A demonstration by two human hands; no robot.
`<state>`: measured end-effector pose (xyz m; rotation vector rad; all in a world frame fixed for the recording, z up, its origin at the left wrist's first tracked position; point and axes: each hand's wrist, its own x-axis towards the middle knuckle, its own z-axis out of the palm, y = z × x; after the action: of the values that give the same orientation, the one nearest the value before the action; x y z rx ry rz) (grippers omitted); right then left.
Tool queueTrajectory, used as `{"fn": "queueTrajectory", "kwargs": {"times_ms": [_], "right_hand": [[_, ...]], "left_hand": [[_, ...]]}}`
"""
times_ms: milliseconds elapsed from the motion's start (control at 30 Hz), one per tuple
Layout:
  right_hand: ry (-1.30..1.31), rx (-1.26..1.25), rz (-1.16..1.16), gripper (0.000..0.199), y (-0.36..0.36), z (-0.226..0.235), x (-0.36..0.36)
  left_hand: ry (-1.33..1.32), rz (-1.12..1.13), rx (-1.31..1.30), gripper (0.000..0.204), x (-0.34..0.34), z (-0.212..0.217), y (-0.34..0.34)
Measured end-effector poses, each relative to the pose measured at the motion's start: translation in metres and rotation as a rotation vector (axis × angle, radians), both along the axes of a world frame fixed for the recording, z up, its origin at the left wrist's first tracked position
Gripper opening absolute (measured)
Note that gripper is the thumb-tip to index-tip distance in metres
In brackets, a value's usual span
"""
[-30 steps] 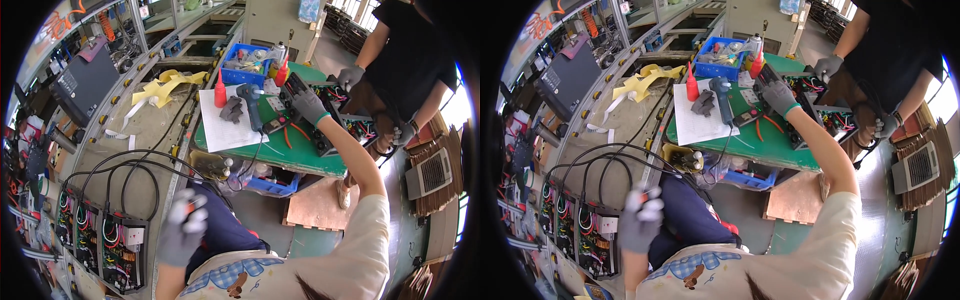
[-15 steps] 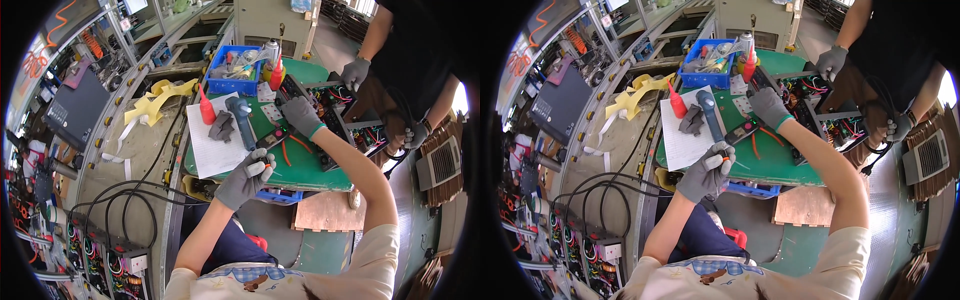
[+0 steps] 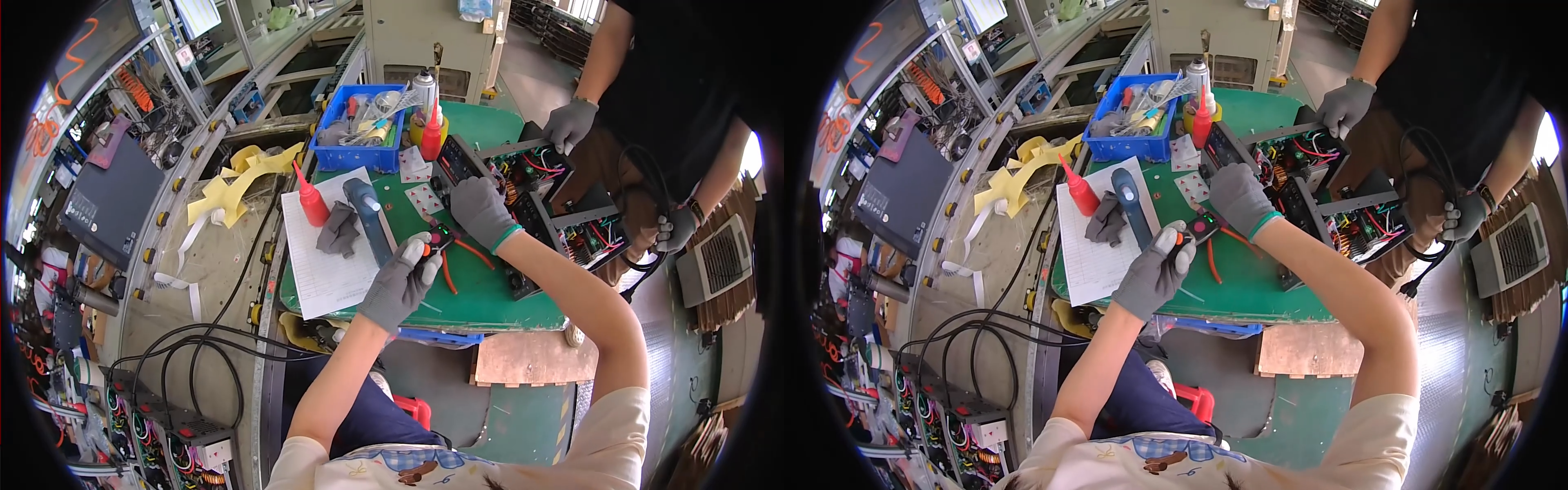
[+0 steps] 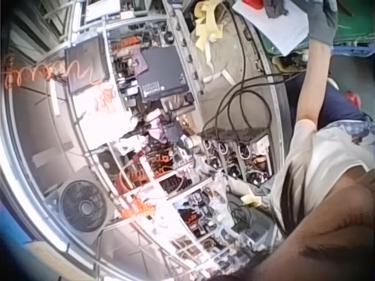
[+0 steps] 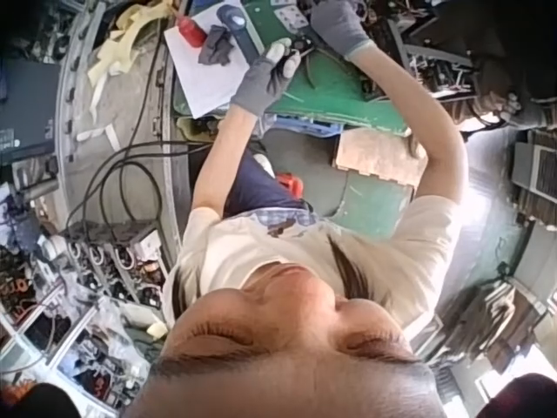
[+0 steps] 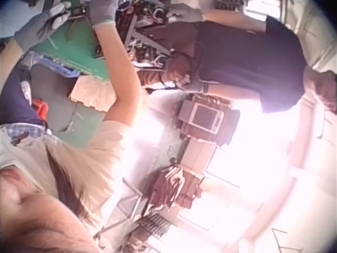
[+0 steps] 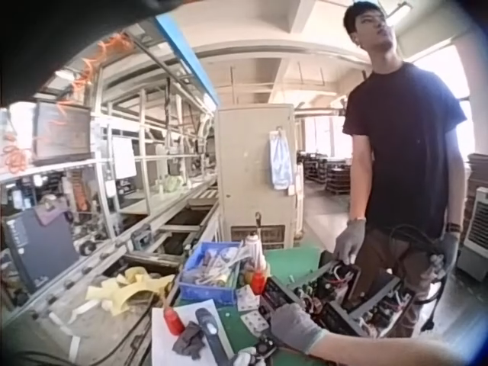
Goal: The recorder is assembling electronic power supply units on a production line, including applying labels, inserting components, and securing panels.
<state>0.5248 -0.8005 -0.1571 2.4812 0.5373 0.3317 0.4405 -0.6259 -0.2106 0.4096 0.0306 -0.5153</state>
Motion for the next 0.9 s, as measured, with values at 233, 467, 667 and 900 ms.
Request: {"fn": "queueTrajectory", "kwargs": {"times_ms": [233,467,667,900], "right_hand": [[0.003,0.006,0.046,0.008,-0.009,0.001,0.001],[0.026,0.261,0.209,0.012,-0.025,0.045,-0.001],[-0.366,1.072,0.116,0.010,-0.077,0.073,-0.075],[-0.374,1.058,-0.035,0.010,-0.097,0.035,-0.096]], "left_hand": [[0.038,-0.012,-0.087,0.017,0.030,-0.009,-0.010],[-0.040,0.017,0.103,0.013,0.076,-0.008,-0.028],[-0.266,-0.077,0.264,0.019,0.110,0.001,-0.035],[-0.428,-0.164,0.482,0.020,0.125,-0.008,-0.046]]}}
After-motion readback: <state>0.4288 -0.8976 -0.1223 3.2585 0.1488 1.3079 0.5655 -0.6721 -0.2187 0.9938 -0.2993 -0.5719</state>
